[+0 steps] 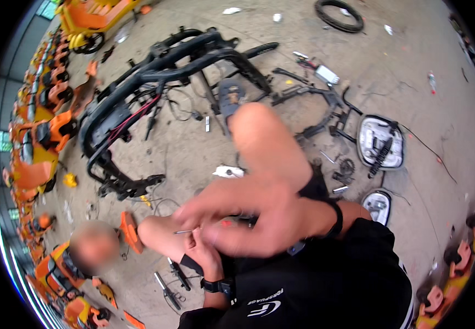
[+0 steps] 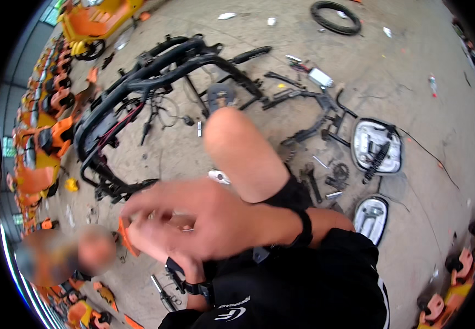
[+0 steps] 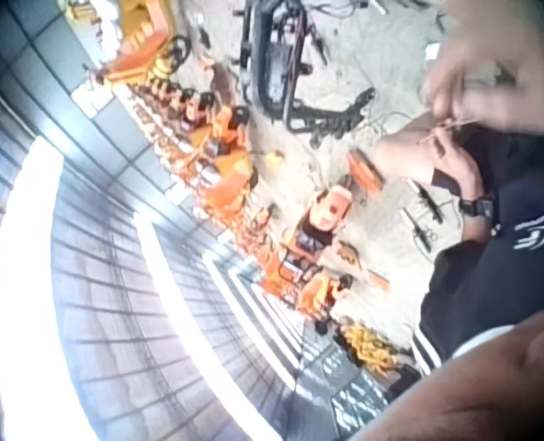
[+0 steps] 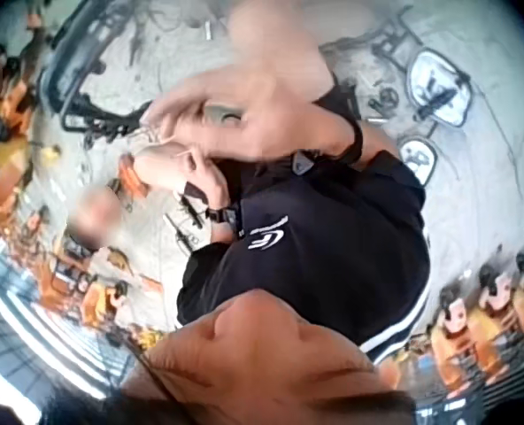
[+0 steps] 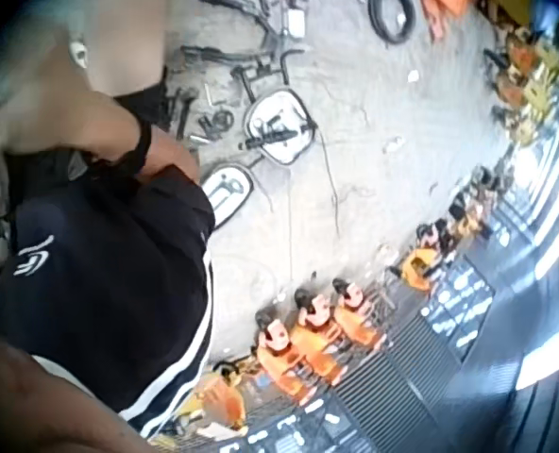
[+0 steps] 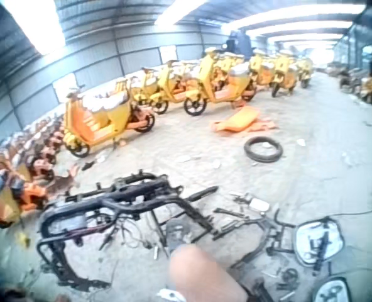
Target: The person sits on the floor and uses pliers and a screwdriver to manipulate a thin metal cable and small components. They repeatedly bend, cut, and adjust the cable ends while surrounded by disassembled scooter parts.
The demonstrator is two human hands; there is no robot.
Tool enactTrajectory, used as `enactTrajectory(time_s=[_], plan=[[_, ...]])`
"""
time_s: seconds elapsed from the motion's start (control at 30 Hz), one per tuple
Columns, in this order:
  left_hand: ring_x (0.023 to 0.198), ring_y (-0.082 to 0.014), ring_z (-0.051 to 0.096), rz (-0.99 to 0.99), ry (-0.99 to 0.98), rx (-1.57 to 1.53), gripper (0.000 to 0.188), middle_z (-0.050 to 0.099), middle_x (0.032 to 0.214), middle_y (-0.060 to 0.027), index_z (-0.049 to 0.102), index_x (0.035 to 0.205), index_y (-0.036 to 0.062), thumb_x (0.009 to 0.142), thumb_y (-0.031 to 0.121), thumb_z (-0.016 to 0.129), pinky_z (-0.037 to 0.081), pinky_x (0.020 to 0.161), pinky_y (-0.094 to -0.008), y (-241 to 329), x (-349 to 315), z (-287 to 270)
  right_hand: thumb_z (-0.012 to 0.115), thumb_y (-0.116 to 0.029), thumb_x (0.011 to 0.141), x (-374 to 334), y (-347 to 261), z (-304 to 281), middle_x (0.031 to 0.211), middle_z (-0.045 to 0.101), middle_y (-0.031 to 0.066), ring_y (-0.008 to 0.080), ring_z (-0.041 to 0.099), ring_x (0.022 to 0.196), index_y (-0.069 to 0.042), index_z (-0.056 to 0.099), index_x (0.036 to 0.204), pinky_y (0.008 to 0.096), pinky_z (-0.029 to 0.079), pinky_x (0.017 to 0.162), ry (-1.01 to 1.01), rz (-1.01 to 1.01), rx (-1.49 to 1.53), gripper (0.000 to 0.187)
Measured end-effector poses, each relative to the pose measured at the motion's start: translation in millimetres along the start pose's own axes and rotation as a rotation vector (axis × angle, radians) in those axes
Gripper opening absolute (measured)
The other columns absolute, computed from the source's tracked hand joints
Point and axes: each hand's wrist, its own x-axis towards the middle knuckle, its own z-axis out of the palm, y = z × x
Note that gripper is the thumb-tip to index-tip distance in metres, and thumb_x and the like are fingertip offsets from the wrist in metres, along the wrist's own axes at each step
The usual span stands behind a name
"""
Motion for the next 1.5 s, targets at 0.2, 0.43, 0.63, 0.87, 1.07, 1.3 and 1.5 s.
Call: enactTrajectory(time_s=[0.2, 0.43, 0.63, 0.87, 1.07, 1.3, 1.5], plan=[[0.085, -0.0226, 0.061, 0.010, 0.103, 0.105, 0.021, 0.062, 0.096, -0.0152, 0.056, 0.101, -0.0050, 0.096, 0.014, 0.050, 0.053, 0.071, -0.0319, -5.7, -9.8, 9.4, 0.051, -0.012, 0.092, -104.3, 37.2, -148.1, 0.076, 0.060, 0.0071, 0.0118, 0.054, 0.061, 0.003, 0.059, 0.104, 0.0234, 0.043, 0.057, 0.900, 0.496, -0.075, 0.021], [0.094, -0.0236, 0.061, 0.033, 0.155, 0.136, 0.029, 0.060, 0.106, -0.0161, 0.051, 0.108, -0.0045, 0.098, 0.023, 0.048, 0.051, 0.083, -0.0346, -4.3, -8.9, -7.5, 0.057, -0.022, 0.084, -362.2, 152.4, -286.7, 0.078, 0.066, 0.0124, 0.0199, 0.062, 0.057, 0.000, 0.067, 0.092, 0.0307, 0.047, 0.048, 1.183, 1.277, -0.556, 0.025], [0.098, -0.0250, 0.060, -0.004, 0.097, 0.151, 0.026, 0.059, 0.104, -0.0155, 0.049, 0.106, -0.0027, 0.099, 0.022, 0.044, 0.050, 0.087, -0.0380, -2.7, -12.3, 9.7, 0.057, -0.024, 0.077, -458.2, 210.3, -258.5, 0.089, 0.065, 0.0219, 0.0391, 0.062, 0.088, -0.005, 0.069, 0.091, 0.0435, 0.050, 0.081, 0.568, 1.564, -1.135, 0.026], [0.095, -0.0261, 0.060, -0.033, -0.010, 0.192, 0.024, 0.059, 0.101, -0.0161, 0.047, 0.106, -0.0014, 0.099, 0.022, 0.043, 0.051, 0.082, -0.0377, -3.1, -14.9, 12.4, 0.062, -0.027, 0.076, -442.4, 260.1, -251.3, 0.090, 0.067, 0.0167, 0.0360, 0.063, 0.089, -0.009, 0.071, 0.090, 0.0435, 0.050, 0.080, 0.981, 1.416, -1.025, 0.024], [0.091, -0.0268, 0.062, 0.019, -0.028, 0.266, 0.017, 0.059, 0.098, -0.0158, 0.047, 0.103, -0.0008, 0.099, 0.016, 0.044, 0.054, 0.078, -0.0368, 8.8, -18.3, 15.2, 0.070, -0.034, 0.073, -385.7, 258.4, -258.2, 0.092, 0.068, 0.0162, 0.0346, 0.063, 0.091, -0.010, 0.071, 0.091, 0.0421, 0.050, 0.079, 1.013, 1.582, -1.038, 0.030], [0.093, -0.0288, 0.063, 0.046, 0.001, 0.289, 0.017, 0.059, 0.096, -0.0166, 0.047, 0.102, -0.0024, 0.098, 0.014, 0.044, 0.054, 0.078, -0.0369, 13.8, -24.8, 37.8, 0.068, -0.028, 0.073, -396.8, 266.5, -268.0, 0.083, 0.069, 0.0146, 0.0275, 0.067, 0.082, -0.005, 0.069, 0.087, 0.0374, 0.052, 0.072, 1.091, 1.547, -1.041, 0.027], [0.087, -0.0266, 0.062, 0.060, -0.033, 0.331, 0.016, 0.058, 0.092, -0.0157, 0.047, 0.100, -0.0030, 0.098, 0.013, 0.043, 0.053, 0.079, -0.0362, 15.4, -24.0, 46.7, 0.060, -0.020, 0.081, -379.5, 242.3, -269.6, 0.077, 0.062, 0.0055, 0.0132, 0.051, 0.060, -0.004, 0.058, 0.086, 0.0280, 0.042, 0.054, 1.564, 1.041, 0.244, 0.017]])
